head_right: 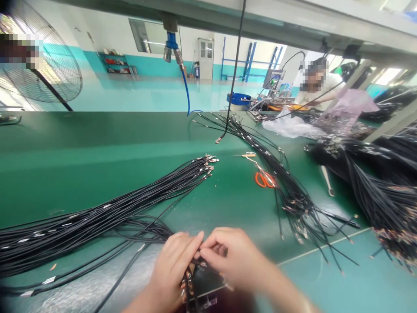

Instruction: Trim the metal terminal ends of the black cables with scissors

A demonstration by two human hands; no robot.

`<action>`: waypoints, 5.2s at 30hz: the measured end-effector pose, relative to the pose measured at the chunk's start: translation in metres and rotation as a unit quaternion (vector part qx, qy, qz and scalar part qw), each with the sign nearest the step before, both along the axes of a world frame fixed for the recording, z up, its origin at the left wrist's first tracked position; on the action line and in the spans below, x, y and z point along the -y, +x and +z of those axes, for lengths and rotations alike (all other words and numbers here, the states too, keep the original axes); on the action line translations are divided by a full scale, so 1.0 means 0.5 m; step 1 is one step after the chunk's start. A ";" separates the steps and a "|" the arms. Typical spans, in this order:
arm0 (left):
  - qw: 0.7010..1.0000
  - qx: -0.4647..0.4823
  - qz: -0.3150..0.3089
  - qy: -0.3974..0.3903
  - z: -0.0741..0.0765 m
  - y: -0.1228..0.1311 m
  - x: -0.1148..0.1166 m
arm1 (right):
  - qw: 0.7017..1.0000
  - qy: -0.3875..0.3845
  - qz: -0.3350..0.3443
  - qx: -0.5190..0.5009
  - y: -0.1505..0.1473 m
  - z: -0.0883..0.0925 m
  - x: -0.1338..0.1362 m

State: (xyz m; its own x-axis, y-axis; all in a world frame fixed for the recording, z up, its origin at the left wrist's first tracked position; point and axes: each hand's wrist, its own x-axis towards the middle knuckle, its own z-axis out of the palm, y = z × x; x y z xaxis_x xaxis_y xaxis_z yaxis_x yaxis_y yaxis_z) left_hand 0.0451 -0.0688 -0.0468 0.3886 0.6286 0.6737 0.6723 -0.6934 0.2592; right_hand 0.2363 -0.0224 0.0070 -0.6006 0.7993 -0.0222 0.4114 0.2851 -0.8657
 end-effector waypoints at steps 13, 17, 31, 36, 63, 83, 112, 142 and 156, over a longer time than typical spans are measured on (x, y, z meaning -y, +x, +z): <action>1.000 0.007 -0.006 -0.022 -0.008 0.004 -0.002 | 0.933 0.330 0.050 0.135 -0.105 -0.084 -0.385; 1.000 0.001 -0.001 -0.031 -0.003 0.006 0.000 | 0.926 0.344 0.059 0.143 -0.107 -0.087 -0.392; 0.999 -0.019 -0.022 -0.020 0.003 0.000 -0.008 | 0.995 0.015 0.068 0.066 0.019 0.022 0.002; 0.996 -0.062 -0.010 -0.059 0.001 0.005 -0.004 | 0.991 -0.031 0.109 0.070 0.054 -0.014 -0.091; 0.999 -0.019 -0.037 -0.022 0.010 0.009 0.000 | 0.910 0.387 0.042 0.142 -0.094 -0.097 -0.266; 0.999 -0.040 0.001 -0.032 -0.008 0.016 -0.006 | 0.984 0.066 -0.141 0.086 0.015 -0.035 -0.212; 0.982 0.164 0.071 0.069 -0.007 0.017 0.002 | 0.861 0.482 -0.003 -0.161 -0.013 0.026 -0.031; 0.996 -0.003 -0.060 -0.059 0.001 -0.004 -0.010 | 0.998 0.011 -0.032 0.047 0.027 -0.013 -0.338; 0.997 0.001 -0.065 -0.034 0.008 -0.006 -0.016 | 0.968 -0.192 -0.034 -0.157 0.014 0.102 -0.161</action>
State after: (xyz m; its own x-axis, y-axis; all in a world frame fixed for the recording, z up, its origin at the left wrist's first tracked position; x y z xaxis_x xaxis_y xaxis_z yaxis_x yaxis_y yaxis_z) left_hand 0.0420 -0.0610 -0.0430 0.4686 0.6167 0.6325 0.5774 -0.7557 0.3091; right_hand 0.2434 0.0581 0.0579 -0.5716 0.8067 -0.1500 0.1165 -0.1012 -0.9880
